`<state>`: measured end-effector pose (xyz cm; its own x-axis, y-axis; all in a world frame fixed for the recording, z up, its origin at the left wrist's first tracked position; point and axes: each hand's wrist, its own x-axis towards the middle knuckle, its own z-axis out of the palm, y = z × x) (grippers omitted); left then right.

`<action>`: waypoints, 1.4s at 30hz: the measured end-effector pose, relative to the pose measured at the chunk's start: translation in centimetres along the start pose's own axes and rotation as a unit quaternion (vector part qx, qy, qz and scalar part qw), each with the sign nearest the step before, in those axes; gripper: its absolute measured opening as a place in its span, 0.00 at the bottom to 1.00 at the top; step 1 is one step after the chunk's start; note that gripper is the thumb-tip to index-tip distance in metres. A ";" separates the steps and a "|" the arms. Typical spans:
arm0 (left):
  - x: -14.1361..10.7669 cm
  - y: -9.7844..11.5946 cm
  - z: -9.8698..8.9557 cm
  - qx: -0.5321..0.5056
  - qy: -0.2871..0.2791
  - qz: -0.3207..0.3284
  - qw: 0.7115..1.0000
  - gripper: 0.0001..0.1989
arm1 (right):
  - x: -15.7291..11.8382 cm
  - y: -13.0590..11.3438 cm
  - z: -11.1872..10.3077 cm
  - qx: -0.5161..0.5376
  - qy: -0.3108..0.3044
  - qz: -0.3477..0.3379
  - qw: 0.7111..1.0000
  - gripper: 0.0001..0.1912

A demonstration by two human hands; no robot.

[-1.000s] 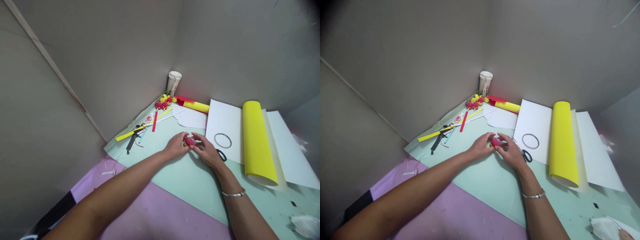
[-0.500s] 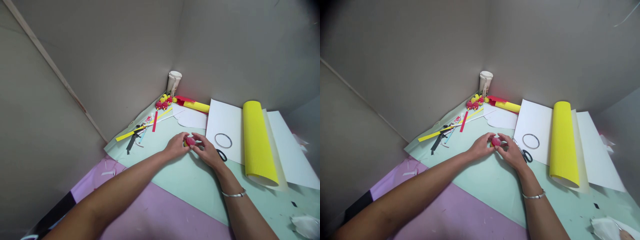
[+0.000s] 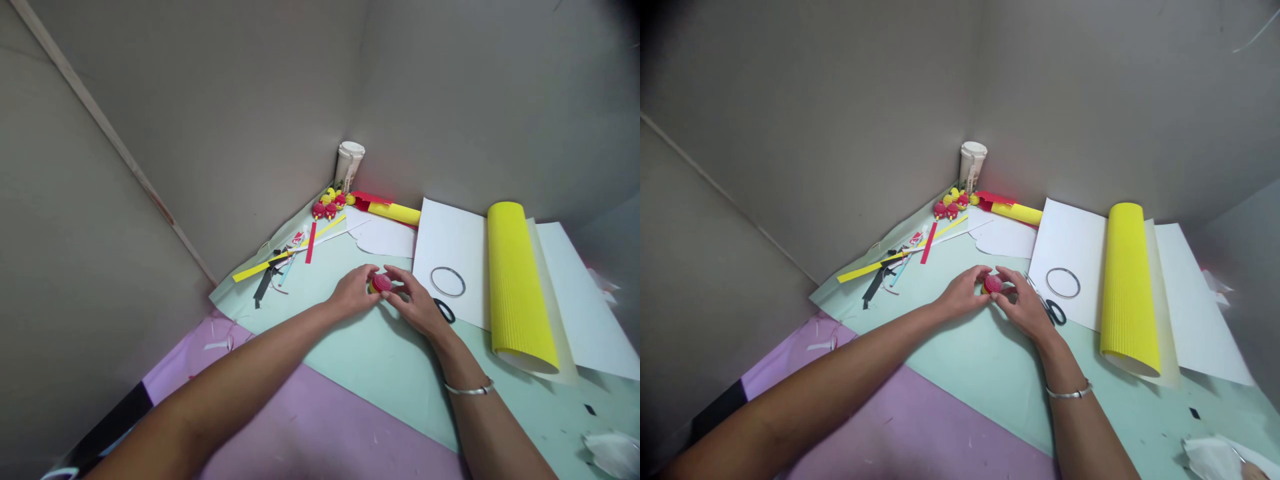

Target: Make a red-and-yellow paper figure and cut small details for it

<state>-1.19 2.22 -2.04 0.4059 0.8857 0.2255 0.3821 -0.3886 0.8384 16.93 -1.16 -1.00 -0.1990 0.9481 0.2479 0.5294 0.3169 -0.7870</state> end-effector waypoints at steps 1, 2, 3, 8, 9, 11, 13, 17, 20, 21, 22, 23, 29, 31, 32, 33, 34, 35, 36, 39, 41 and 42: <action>0.0 0.0 0.0 -0.001 -0.002 -0.001 1.000 0.28 | 0.0 0.0 -0.1 0.010 -0.001 0.001 1.000 0.27; 0.0 -0.1 -0.1 -0.003 -0.006 -0.003 1.000 0.29 | 0.0 0.0 -0.1 0.022 0.002 0.004 1.000 0.27; 0.0 -0.1 -0.1 -0.005 -0.009 -0.005 1.000 0.29 | -0.1 0.1 -0.2 0.034 0.006 0.008 0.999 0.27; -0.4 -0.6 -0.2 -0.011 -0.021 -0.009 1.000 0.32 | -0.1 0.3 -0.6 0.104 0.049 0.041 0.993 0.24; -0.5 -0.7 -0.3 -0.014 -0.022 -0.008 1.000 0.32 | 0.0 0.3 -0.7 0.119 0.066 0.046 0.990 0.24; -0.6 -0.8 -0.5 -0.031 -0.016 -0.015 0.999 0.32 | 0.0 0.2 -0.8 0.137 0.115 0.054 0.982 0.22; -0.6 -0.9 -0.9 -0.065 0.015 -0.041 0.997 0.31 | 0.1 0.0 -0.9 0.134 0.169 0.061 0.975 0.18; 0.1 -1.2 -2.1 -0.166 0.140 -0.105 0.970 0.21 | 0.1 0.0 -1.1 0.108 0.253 0.065 0.959 0.18; 0.7 -1.4 -2.9 -0.233 0.199 -0.146 0.940 0.15 | 0.2 0.1 -1.1 0.094 0.319 0.062 0.941 0.24; 0.8 -1.4 -3.1 -0.246 0.210 -0.154 0.934 0.14 | 0.2 0.2 -1.2 0.092 0.339 0.061 0.934 0.25; 0.9 -1.4 -3.2 -0.254 0.214 -0.157 0.930 0.13 | 0.2 0.3 -1.2 0.092 0.357 0.060 0.928 0.26; 0.9 -1.4 -3.4 -0.260 0.217 -0.160 0.927 0.13 | 0.3 0.3 -1.2 0.092 0.373 0.059 0.921 0.27; 0.9 -1.3 -3.6 -0.257 0.224 -0.152 0.928 0.13 | 0.7 0.8 -1.5 0.103 0.434 0.048 0.894 0.28; 0.9 -1.4 -3.5 -0.244 0.228 -0.154 0.930 0.13 | 0.8 0.9 -1.5 0.115 0.445 0.045 0.887 0.27; 0.9 -1.4 -3.5 -0.236 0.230 -0.157 0.931 0.13 | 0.9 1.0 -1.6 0.123 0.451 0.044 0.883 0.27; 0.9 -1.4 -3.5 -0.226 0.232 -0.161 0.932 0.14 | 1.0 1.0 -1.6 0.130 0.457 0.044 0.879 0.27; 0.9 -1.4 -3.6 -0.216 0.234 -0.163 0.934 0.13 | 1.1 1.0 -1.7 0.137 0.462 0.043 0.875 0.26; 0.9 -1.4 -3.6 -0.207 0.236 -0.164 0.935 0.13 | 1.2 1.0 -1.7 0.144 0.467 0.044 0.871 0.26; 1.0 -1.4 -3.7 -0.197 0.238 -0.164 0.937 0.13 | 1.2 1.0 -1.8 0.150 0.471 0.045 0.868 0.26; 1.0 -1.3 -3.8 -0.174 0.242 -0.162 0.941 0.11 | 1.5 1.0 -1.9 0.162 0.480 0.052 0.860 0.26; 0.9 -1.2 -3.9 -0.165 0.243 -0.164 0.942 0.11 | 1.6 1.1 -2.0 0.168 0.487 0.056 0.855 0.26; 0.9 -1.1 -3.9 -0.161 0.243 -0.166 0.942 0.11 | 1.7 1.1 -2.0 0.172 0.490 0.057 0.853 0.26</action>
<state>-4.48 4.44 -0.86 -0.1499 0.9869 0.0597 0.1167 -0.0423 0.9923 18.79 0.83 -0.31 0.7111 0.5918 0.3796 0.1930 0.3548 -0.9148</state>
